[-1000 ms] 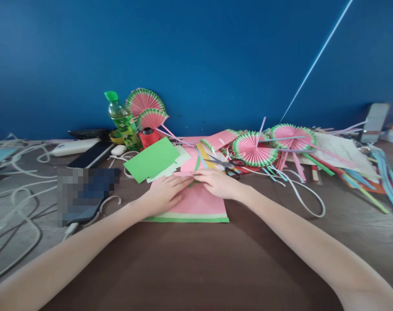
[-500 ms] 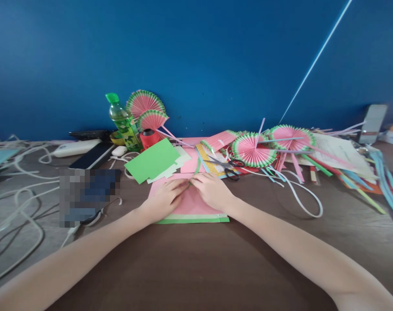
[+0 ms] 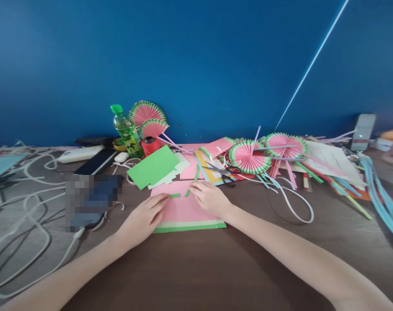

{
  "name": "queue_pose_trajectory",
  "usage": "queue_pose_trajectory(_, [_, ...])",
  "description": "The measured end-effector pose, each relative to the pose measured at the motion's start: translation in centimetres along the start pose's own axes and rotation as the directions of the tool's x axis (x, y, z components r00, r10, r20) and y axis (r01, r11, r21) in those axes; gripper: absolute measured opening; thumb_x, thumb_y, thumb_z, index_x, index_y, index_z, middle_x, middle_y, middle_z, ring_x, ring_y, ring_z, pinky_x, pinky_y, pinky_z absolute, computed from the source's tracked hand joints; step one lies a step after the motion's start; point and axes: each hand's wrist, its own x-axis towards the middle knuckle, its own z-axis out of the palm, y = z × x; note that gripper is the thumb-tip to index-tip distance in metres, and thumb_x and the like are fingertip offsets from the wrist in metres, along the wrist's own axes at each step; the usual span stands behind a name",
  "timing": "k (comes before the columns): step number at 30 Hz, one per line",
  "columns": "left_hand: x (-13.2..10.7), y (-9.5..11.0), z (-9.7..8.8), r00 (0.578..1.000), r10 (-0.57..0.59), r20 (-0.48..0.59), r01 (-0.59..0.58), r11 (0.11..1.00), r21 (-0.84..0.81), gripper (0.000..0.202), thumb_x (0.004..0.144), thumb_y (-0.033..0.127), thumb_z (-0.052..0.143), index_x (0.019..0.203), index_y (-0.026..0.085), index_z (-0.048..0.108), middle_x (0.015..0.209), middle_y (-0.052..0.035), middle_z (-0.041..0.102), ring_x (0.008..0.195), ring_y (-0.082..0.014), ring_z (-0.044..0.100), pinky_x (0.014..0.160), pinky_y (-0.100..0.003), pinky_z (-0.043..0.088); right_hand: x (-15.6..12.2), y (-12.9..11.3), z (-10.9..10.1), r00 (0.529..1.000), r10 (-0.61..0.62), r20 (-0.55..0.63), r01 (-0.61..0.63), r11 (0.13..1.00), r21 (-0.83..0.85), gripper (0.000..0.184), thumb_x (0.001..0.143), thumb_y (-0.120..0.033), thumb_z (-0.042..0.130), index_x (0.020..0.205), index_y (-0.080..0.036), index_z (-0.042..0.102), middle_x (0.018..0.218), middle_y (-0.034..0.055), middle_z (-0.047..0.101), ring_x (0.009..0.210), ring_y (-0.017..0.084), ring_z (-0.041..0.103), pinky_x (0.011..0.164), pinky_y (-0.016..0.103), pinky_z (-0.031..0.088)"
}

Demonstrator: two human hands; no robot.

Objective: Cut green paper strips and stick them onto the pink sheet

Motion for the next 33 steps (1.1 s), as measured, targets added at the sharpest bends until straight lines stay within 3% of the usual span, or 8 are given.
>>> queue_pose_trajectory(7, [-0.9,0.7,0.0,0.999,0.031,-0.034,-0.029,0.999,0.041,0.037,0.083,0.015,0.037,0.115,0.013,0.056,0.121,-0.0102,0.057,0.112,-0.0214,0.052,0.096,-0.036,0.044,-1.8,-2.8,-1.6,0.993,-0.050,0.104,0.053,0.998,-0.031,0.033,0.086,-0.013,0.038,0.111,-0.012,0.059,0.107,0.0112,0.060,0.096,0.022,0.053,0.085,0.038,0.046])
queue_pose_trajectory(13, [-0.8,0.3,0.2,0.995,0.027,-0.093,-0.026,1.000,0.010,0.037,0.082,0.011,0.037,0.113,0.014,0.056,0.118,-0.0080,0.059,0.109,-0.0184,0.054,0.095,-0.034,0.045,-2.7,-6.5,-1.7,0.995,0.035,0.095,-0.034,0.999,-0.007,0.031,0.088,-0.018,0.037,0.112,-0.014,0.057,0.112,0.0108,0.057,0.099,0.022,0.050,0.082,0.037,0.044])
queue_pose_trajectory(17, [-0.9,0.3,0.1,0.995,0.031,-0.100,-0.034,0.999,-0.029,0.035,0.083,0.011,0.037,0.111,0.014,0.057,0.116,-0.0074,0.060,0.108,-0.0177,0.055,0.095,-0.034,0.046,-2.8,-7.6,-1.2,0.984,0.149,0.093,-0.149,0.989,-0.010,0.037,0.086,-0.021,0.041,0.122,-0.016,0.051,0.119,0.0119,0.052,0.115,0.025,0.039,0.091,0.040,0.038])
queue_pose_trajectory(20, [-1.0,0.7,0.2,0.994,0.063,-0.093,-0.068,0.996,-0.053,0.034,0.082,0.010,0.038,0.110,0.013,0.058,0.115,-0.0071,0.061,0.108,-0.0176,0.054,0.095,-0.034,0.046,-3.5,-8.3,-1.6,0.977,0.167,0.131,-0.165,0.986,-0.029,0.038,0.086,-0.021,0.041,0.124,-0.021,0.049,0.122,0.0098,0.051,0.115,0.025,0.040,0.091,0.040,0.037])
queue_pose_trajectory(24, [-1.1,1.1,0.5,0.991,0.110,-0.079,-0.116,0.991,-0.073,0.034,0.083,0.010,0.039,0.111,0.012,0.057,0.116,-0.0080,0.060,0.109,-0.0172,0.053,0.095,-0.033,0.046,-4.4,-8.8,-2.5,0.965,0.218,0.145,-0.211,0.975,-0.064,0.037,0.088,-0.025,0.040,0.124,-0.025,0.049,0.121,0.0083,0.053,0.113,0.025,0.042,0.086,0.039,0.037])
queue_pose_trajectory(33, [-0.8,0.0,0.5,0.990,0.085,-0.109,-0.074,0.992,0.103,0.035,0.085,0.014,0.037,0.111,0.008,0.058,0.116,-0.0113,0.060,0.110,-0.0221,0.052,0.096,-0.037,0.044,-3.5,-7.1,-2.1,0.927,0.339,0.157,-0.326,0.940,-0.104,0.042,0.086,-0.022,0.039,0.126,-0.015,0.048,0.116,0.0124,0.052,0.108,0.026,0.043,0.089,0.041,0.037])
